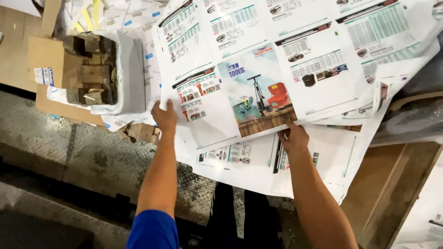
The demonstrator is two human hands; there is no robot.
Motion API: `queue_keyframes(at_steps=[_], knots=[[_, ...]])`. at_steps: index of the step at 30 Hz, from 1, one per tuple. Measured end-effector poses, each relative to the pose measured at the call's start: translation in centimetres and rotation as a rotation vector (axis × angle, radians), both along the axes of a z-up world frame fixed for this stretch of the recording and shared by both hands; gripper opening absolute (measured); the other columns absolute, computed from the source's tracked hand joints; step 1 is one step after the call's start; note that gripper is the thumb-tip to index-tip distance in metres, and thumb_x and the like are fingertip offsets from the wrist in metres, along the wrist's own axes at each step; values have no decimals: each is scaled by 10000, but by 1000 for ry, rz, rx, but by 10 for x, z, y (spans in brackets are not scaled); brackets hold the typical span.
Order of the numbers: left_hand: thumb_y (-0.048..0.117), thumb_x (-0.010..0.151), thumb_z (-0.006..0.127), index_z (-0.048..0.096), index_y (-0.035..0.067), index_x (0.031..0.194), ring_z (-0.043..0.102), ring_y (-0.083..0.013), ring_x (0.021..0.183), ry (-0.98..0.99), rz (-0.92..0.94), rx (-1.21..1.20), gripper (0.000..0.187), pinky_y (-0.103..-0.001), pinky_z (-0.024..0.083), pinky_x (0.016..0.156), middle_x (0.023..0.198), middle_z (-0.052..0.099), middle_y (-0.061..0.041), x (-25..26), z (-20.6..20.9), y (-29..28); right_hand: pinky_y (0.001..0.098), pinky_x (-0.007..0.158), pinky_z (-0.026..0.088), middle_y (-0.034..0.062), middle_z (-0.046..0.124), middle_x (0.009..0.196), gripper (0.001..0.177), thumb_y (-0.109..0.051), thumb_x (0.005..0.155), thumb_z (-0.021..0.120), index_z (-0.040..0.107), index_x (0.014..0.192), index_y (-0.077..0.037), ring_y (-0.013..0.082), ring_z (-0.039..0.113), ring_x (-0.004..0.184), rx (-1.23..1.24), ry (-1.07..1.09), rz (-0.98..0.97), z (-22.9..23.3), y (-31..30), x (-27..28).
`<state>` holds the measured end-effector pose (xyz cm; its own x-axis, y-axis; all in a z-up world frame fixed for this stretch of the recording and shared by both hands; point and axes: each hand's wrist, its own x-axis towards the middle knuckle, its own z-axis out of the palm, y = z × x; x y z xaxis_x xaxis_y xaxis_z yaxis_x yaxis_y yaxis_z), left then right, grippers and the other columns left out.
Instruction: Operating a printing machine and sorting through stacks of printed paper sheets to align them for the next stage.
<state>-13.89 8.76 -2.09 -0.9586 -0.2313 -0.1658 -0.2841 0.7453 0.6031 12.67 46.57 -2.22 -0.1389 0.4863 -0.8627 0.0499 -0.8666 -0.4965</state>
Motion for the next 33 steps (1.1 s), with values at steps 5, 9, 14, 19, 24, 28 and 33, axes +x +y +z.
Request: queue_keyframes(at_steps=[5, 9, 14, 19, 24, 28, 33], knots=[[421, 985, 651, 628, 54, 1356, 588, -231, 1188, -410, 97, 539, 522, -380, 450, 1027, 1319, 648, -89, -53, -58, -51, 396, 859, 582, 15, 544, 977, 291, -127, 1000, 662, 716, 1278, -195, 143, 510, 812, 28, 100, 69, -2, -15, -1], [390, 949, 683, 672, 39, 1315, 601, -251, 1167, -324, 28, 463, 507, -386, 475, 1006, 1296, 671, -102, -50, -26, -50, 408, 841, 557, -20, 641, 1115, 303, -141, 975, 628, 630, 1265, -228, 150, 619, 947, 27, 57, 2, 49, -32, -17], [471, 1010, 550, 500, 65, 1478, 579, -282, 1264, -581, 98, 517, 622, -415, 465, 1057, 1460, 574, -116, -48, 1, -61, 416, 845, 567, -11, 642, 1172, 320, -154, 1014, 568, 617, 1327, -197, 169, 628, 1021, 90, 117, -52, 39, -47, -13], [503, 1055, 486, 425, 33, 1546, 449, -338, 1434, -692, 39, 439, 682, -460, 335, 1184, 1586, 448, -189, -41, -12, -69, 390, 862, 567, 7, 621, 1260, 355, -173, 1048, 514, 586, 1394, -207, 184, 626, 1090, 85, 83, -63, 62, -75, -5], [474, 998, 574, 410, 46, 1544, 421, -366, 1459, -668, 141, 461, 714, -525, 294, 1195, 1593, 439, -164, -29, 33, -61, 411, 889, 608, 40, 601, 1360, 352, -176, 1070, 475, 555, 1413, -173, 216, 636, 1173, 66, 80, -65, 48, -98, 12], [354, 940, 692, 420, 17, 1509, 466, -365, 1417, -515, 207, 443, 715, -495, 365, 1189, 1525, 498, -193, -27, 67, -68, 390, 919, 590, -23, 591, 1412, 382, -186, 1058, 442, 546, 1423, -224, 169, 621, 1187, 81, 64, -40, 50, -107, 19], [252, 930, 693, 461, -15, 1464, 572, -318, 1365, -481, 199, 587, 641, -440, 418, 1177, 1483, 572, -193, 1, 81, -103, 373, 915, 566, -5, 600, 1403, 367, -187, 1057, 490, 573, 1413, -208, 170, 615, 1173, 68, 59, -91, 30, -113, 40]])
